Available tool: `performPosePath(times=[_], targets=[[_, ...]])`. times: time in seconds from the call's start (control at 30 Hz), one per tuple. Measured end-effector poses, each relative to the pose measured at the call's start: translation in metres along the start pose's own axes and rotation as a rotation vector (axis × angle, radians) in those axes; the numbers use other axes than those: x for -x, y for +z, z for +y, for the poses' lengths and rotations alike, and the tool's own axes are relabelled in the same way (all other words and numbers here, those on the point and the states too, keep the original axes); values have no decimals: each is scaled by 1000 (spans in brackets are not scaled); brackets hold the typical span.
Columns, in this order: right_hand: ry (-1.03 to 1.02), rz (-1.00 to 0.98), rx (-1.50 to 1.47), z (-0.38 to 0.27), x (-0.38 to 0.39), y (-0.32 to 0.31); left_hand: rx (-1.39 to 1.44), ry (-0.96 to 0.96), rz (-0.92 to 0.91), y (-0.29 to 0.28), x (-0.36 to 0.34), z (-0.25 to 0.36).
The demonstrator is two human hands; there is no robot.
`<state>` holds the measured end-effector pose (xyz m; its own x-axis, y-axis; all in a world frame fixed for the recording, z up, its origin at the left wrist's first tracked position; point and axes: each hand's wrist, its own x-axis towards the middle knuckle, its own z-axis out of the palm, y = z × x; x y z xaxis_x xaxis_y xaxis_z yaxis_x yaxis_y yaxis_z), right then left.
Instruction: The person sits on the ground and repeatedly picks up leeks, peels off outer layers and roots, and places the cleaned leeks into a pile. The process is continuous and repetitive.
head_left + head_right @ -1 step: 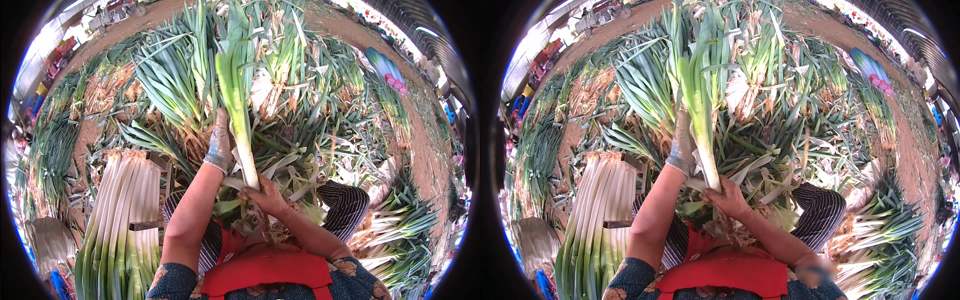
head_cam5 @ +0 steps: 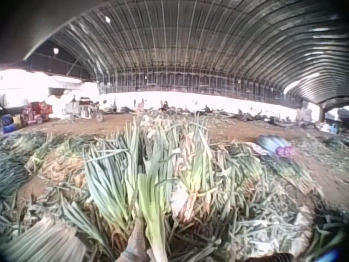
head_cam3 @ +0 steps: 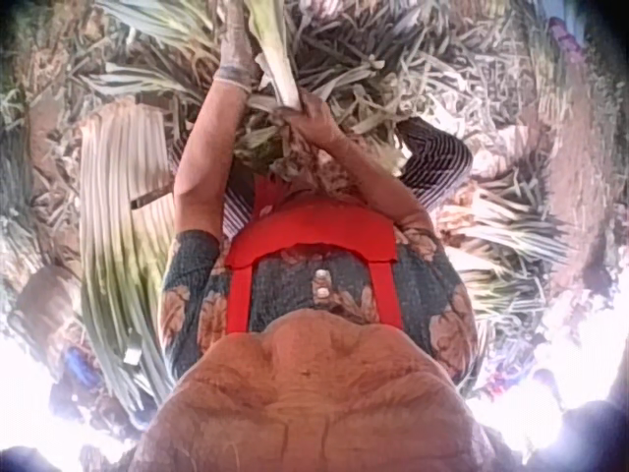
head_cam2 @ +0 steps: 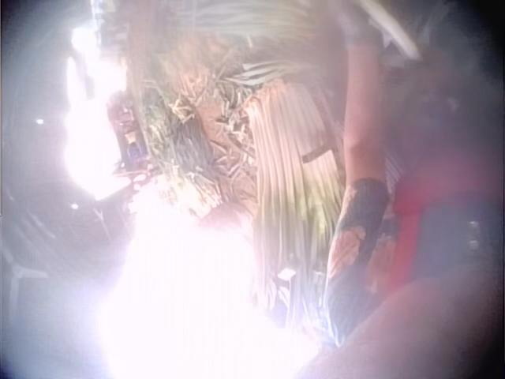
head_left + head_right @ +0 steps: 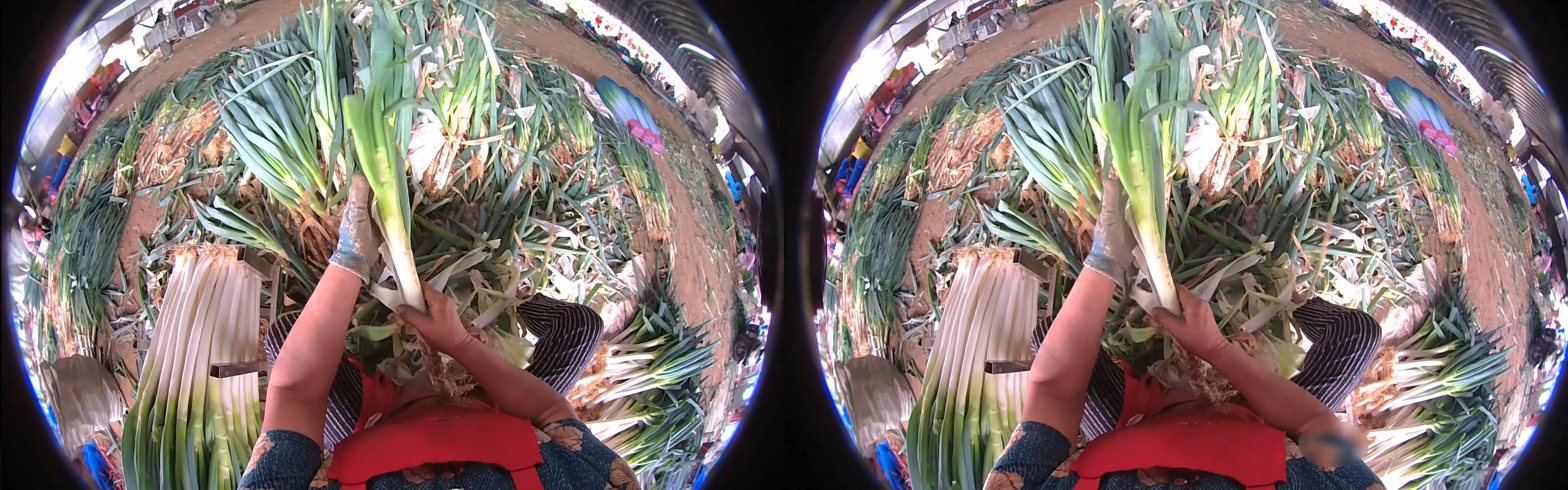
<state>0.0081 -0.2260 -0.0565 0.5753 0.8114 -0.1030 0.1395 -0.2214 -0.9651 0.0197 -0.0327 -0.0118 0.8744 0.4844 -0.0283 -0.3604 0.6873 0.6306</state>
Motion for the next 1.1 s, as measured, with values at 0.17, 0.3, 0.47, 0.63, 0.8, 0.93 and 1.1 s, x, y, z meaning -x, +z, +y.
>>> performPosePath(times=[0.17,0.3,0.47,0.63,0.8,0.93,1.1], targets=[[-32,133,129,6,-6,3,-237,9,237,10,0,-1],[99,144,-525,1,-59,-14,-122,-69,122,13,7,-3],[130,230,-902,-29,-92,-16,-111,-84,-6,0,2,-8],[74,292,-954,-39,-113,-26,-81,-63,-44,1,2,-17],[259,572,-1177,-39,-104,-23,-76,-86,39,-3,2,-17],[99,270,-1528,52,-97,-50,28,-140,-24,13,10,-23],[421,193,-1035,20,-28,-59,-168,-302,-33,6,37,-45]])
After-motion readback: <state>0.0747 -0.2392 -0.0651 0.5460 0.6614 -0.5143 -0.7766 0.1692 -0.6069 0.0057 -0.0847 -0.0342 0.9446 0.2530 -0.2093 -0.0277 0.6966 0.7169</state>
